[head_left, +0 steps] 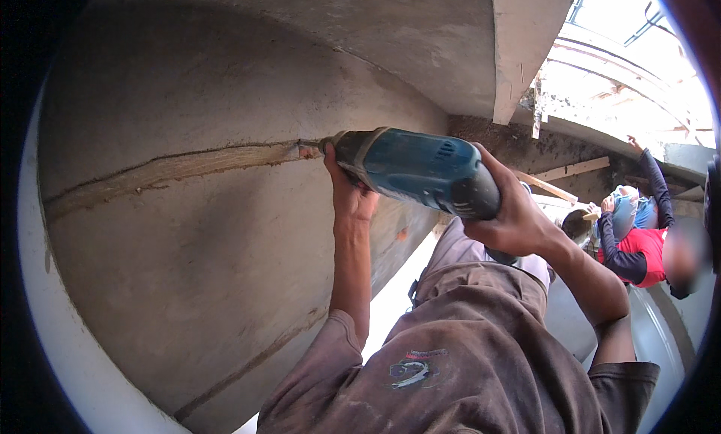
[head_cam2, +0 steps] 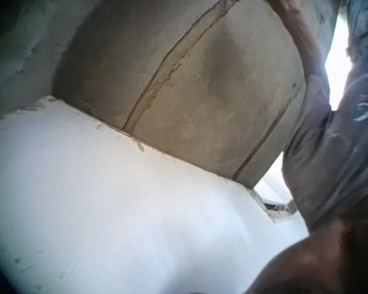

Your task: The person uses a rotary hammer drill to chase a horizontal groove into a concrete wall, following a pre-marked line. The person stands on a wooden plank while operating the tool, and another worker is visible nearby.

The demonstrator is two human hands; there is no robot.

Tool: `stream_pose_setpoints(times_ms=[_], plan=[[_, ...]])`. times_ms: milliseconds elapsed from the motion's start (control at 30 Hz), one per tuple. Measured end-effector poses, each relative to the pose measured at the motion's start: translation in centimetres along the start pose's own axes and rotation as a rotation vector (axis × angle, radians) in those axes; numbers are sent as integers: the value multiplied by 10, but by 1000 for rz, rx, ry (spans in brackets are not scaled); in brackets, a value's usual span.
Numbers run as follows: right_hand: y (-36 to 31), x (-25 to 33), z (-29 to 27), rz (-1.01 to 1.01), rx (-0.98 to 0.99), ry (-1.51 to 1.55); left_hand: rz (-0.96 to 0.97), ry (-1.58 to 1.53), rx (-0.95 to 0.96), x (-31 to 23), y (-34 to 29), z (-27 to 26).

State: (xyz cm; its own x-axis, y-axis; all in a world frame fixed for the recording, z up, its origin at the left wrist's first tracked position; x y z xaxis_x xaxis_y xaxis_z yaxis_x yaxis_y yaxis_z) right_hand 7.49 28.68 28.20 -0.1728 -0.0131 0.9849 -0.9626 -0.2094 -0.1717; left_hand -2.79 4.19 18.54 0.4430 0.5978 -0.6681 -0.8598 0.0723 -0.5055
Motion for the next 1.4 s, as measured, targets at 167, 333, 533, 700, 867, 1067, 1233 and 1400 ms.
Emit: stream_pose_setpoints(times_ms=[167,333,533,700,867,1067,1233,1400], plan=[[14,16,14,-40,39,-87,-41,-105,58,-8,8,-10],[-35,-10,6,-35,-35,-144,-140,-64,88,30,-18,-20],[-109,-55,-8,192,-13,-150,-451,-300,9,135,-80,-35],[-138,-85,4,396,4,-234,-665,-326,-72,211,-101,-53],[-132,-86,40,535,109,-246,-491,-36,144,265,-92,-171],[-107,-82,71,463,130,-283,-743,-415,32,199,-108,-123],[-90,-76,88,487,154,-301,-709,-466,-11,189,-103,-140],[-98,-85,83,556,75,-235,-524,-323,23,157,-90,-135]])
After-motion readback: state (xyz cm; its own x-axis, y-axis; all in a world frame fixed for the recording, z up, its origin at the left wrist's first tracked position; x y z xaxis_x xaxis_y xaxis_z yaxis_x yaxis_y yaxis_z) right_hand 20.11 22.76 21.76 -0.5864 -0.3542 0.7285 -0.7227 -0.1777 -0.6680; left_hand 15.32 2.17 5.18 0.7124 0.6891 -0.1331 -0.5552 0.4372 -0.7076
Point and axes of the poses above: each hand's wrist, its own y-axis towards the middle knuckle, its own z-axis out of the palm, x = y × z, the point moved 8 cm from there along y, towards the middle knuckle, and after that the axes turned 8 degrees about -y, right-handed, at the moved point
